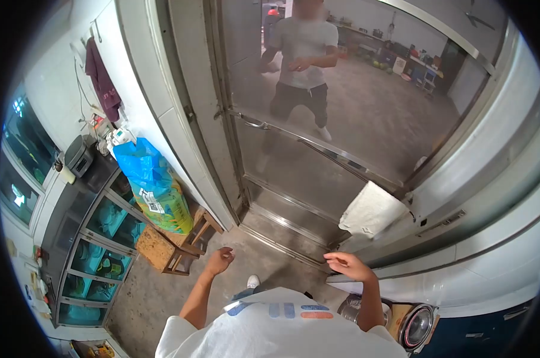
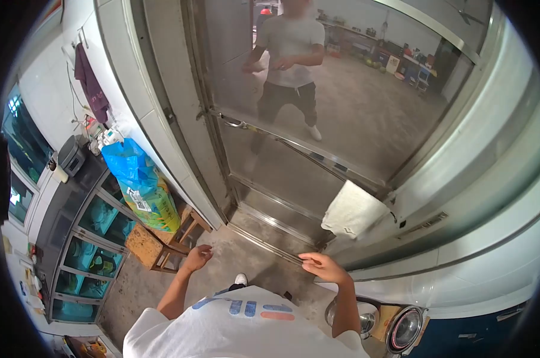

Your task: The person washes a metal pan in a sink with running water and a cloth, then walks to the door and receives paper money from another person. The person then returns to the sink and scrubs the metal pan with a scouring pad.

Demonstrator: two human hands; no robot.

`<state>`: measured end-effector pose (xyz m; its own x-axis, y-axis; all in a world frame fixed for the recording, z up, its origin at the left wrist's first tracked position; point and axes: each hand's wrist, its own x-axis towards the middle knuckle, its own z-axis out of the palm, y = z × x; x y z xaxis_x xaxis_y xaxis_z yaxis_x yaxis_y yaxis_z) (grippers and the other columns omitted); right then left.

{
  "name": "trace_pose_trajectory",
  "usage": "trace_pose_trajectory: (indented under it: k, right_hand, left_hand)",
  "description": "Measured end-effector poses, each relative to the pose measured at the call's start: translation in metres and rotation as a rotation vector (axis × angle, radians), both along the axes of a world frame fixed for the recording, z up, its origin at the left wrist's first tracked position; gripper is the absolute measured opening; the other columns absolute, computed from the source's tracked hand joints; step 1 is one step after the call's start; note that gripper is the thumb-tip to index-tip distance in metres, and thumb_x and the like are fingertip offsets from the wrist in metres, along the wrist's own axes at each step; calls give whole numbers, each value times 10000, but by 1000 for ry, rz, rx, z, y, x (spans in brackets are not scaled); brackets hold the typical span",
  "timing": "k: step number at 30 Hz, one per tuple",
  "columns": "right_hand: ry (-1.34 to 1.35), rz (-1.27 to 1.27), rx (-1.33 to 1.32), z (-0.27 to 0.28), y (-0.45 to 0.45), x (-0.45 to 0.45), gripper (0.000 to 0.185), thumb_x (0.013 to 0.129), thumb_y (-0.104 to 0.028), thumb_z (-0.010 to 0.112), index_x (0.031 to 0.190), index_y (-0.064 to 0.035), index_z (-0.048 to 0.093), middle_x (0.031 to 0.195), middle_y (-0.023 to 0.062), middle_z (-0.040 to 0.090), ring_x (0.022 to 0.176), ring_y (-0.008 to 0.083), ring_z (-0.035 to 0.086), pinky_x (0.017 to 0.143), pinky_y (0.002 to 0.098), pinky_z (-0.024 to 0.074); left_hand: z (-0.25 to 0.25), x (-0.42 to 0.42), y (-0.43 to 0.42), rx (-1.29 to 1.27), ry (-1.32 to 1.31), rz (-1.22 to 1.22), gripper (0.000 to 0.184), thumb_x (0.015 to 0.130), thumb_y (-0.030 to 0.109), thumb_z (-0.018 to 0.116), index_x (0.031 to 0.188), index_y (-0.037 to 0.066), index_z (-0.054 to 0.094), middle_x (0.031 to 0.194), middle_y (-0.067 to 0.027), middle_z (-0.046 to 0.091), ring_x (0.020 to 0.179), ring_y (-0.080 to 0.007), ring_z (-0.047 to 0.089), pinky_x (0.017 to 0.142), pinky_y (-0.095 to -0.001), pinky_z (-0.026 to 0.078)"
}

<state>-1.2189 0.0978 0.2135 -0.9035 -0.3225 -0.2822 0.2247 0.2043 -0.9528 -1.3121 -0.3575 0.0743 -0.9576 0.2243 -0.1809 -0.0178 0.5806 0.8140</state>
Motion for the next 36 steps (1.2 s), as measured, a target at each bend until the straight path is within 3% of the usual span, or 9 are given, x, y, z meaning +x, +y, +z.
trace_pose_trajectory:
  k: [5,7,8,10,12,16,19,28,36]
  right_hand:
    - [143,-25,-370,41,-20,-11,464,916,-222,615,1312,-7,504,1285,148,565,1201,248,550,1009,393,445]
    - [0,-124,-742,-13,-8,-18,491,883,-276,636,1314,-74,518,1289,142,571,1201,293,543,994,446,452]
    - [-15,-326,-437,-61,-3,-19,481,866,-302,649,1289,-97,544,1278,145,579,1184,306,550,982,457,453]
    - [-117,-253,1082,-162,-3,-5,463,833,-353,675,1238,-142,596,1254,150,595,1149,333,564,958,480,457]
    - [7,-254,1155,-208,-9,15,416,802,-374,697,1161,-169,647,1228,152,607,1122,352,572,944,492,456]
    - [291,-441,890,-247,-25,4,289,734,-286,729,991,-157,712,1118,168,638,1075,354,587,922,461,465]
    - [362,-408,1032,-215,-43,-31,235,738,-254,727,948,-149,715,1025,159,667,1048,333,600,897,440,477]
    - [297,6,909,-166,-31,-122,306,784,-277,698,1047,-121,697,1006,115,687,946,286,650,821,393,511]
    - [267,45,834,-138,10,-146,359,825,-278,675,1112,-62,665,972,143,698,887,280,670,786,371,510]
  left_hand:
    - [28,-31,-23,314,-196,-95,441,837,231,680,1210,11,592,1002,-181,677,907,-255,672,760,-328,533]
    - [60,-28,-22,637,-519,-13,468,851,281,664,1238,30,581,1079,-182,659,966,-284,655,798,-361,528]
    - [71,-28,-26,797,-678,27,483,858,306,656,1252,40,576,1117,-182,651,996,-299,647,817,-378,526]
    - [-2,-29,-55,180,-370,-68,505,852,348,645,1257,55,579,1191,-184,618,1051,-314,622,859,-419,511]
    - [49,-14,-46,-925,-16,-310,535,822,420,637,1255,108,595,1275,-194,565,1141,-324,572,939,-499,458]
    - [-29,-3,-93,-196,-229,221,486,799,410,654,1224,176,621,1254,-154,589,1155,-330,556,966,-504,427]
    - [-10,4,-97,-556,-152,96,480,801,382,660,1213,139,622,1221,-157,609,1109,-336,584,940,-448,460]
    - [-27,3,-53,-171,3,279,597,808,375,684,1277,29,554,1257,-234,571,1152,-360,567,974,-411,444]
    - [119,-149,109,873,-314,198,1053,790,611,655,1509,50,130,1487,-176,332,1404,-305,258,1128,-485,218]
